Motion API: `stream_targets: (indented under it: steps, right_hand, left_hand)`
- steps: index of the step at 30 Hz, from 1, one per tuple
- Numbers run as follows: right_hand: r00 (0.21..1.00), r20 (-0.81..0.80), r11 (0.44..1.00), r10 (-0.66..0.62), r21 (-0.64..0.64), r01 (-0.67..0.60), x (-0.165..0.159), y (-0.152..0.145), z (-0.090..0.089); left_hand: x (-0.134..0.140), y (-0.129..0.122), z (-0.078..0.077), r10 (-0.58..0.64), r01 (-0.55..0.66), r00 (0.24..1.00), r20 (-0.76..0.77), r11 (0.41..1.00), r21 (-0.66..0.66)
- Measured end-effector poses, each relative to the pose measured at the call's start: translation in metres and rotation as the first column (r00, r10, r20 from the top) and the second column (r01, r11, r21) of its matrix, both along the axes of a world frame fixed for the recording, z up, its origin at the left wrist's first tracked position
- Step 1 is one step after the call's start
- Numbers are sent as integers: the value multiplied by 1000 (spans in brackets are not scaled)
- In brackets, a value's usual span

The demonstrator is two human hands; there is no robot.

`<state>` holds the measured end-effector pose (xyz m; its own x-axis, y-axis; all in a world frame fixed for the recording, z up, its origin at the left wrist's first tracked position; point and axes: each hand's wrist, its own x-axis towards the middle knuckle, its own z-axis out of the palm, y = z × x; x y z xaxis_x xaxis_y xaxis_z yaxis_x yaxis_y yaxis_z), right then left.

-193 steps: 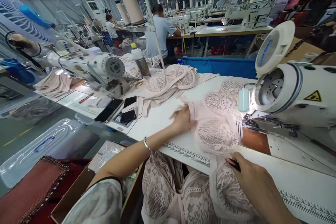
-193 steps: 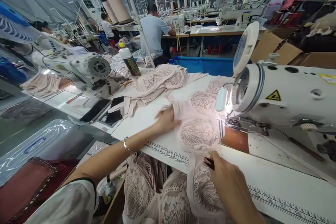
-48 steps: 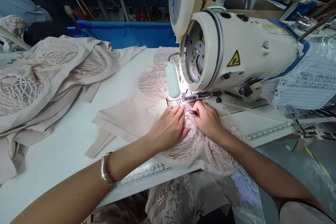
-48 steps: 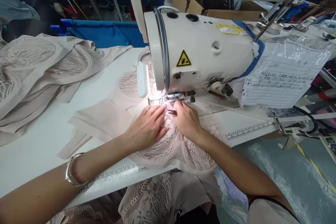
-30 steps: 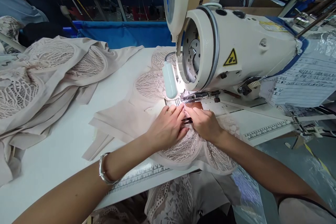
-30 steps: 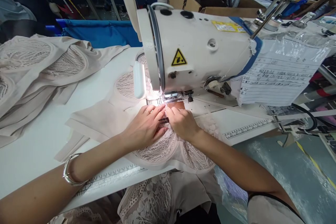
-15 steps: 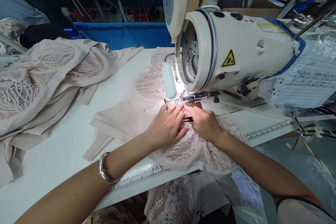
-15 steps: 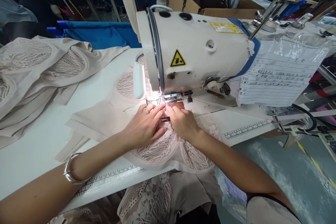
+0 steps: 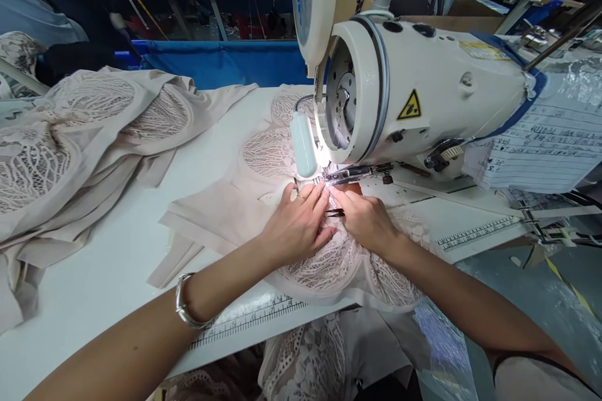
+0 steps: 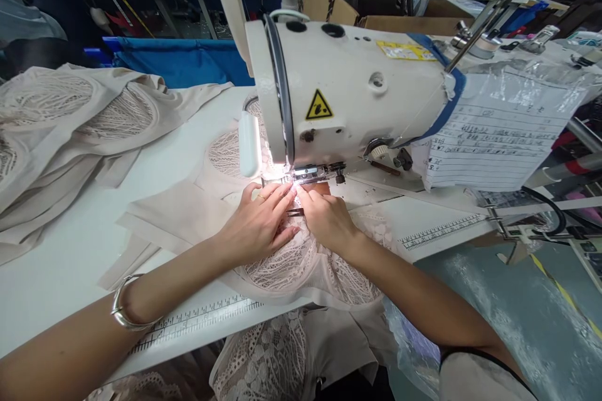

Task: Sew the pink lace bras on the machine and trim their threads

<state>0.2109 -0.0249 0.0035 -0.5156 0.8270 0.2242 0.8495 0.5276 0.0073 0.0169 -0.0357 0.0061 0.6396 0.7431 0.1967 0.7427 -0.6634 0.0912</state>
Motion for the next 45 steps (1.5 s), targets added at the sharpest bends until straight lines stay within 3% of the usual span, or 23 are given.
stream_targets:
  steps: [12, 15, 18, 21, 24, 32, 38, 42, 45]
  right_hand:
    - [999, -28, 1000, 21, -5, -22, -1, 3, 1]
    - [998, -51, 995, -43, -87, 38, -3, 5, 8]
    - [989, -76, 978, -123, -178, 108, 0, 5, 14]
    - [986, -153, 987, -68, -157, 44, 8, 5, 16]
    - [979, -199, 991, 45, -118, -70, 13, 5, 14]
    - [991, -122, 992, 61, -102, -73, 2, 16, 14]
    - [991, -126, 993, 51, -100, -63, -6, 27, 15]
    - [981, -195, 993, 26, -108, -47, 0, 16, 23]
    - [974, -221, 996, -44, -86, 26, 11, -10, 29]
  left_hand:
    - [-2, 3, 0, -10, 10, 1000, -1, 1000, 1]
    - [-2, 3, -1, -32, 33, 999, -17, 998, 58]
    - [1, -2, 1, -137, 144, 989, -61, 981, 132]
    - [5, -12, 4, -208, 222, 971, -117, 967, 125]
    - [5, -16, 6, -188, 197, 974, -123, 978, 71]
    - [-12, 12, 5, -207, 210, 977, 50, 976, -58]
    - [-23, 27, 10, -246, 261, 949, 199, 964, -49]
    - [-19, 22, 12, -211, 216, 967, 145, 976, -21]
    - [-14, 13, 14, -208, 205, 975, 71, 977, 54]
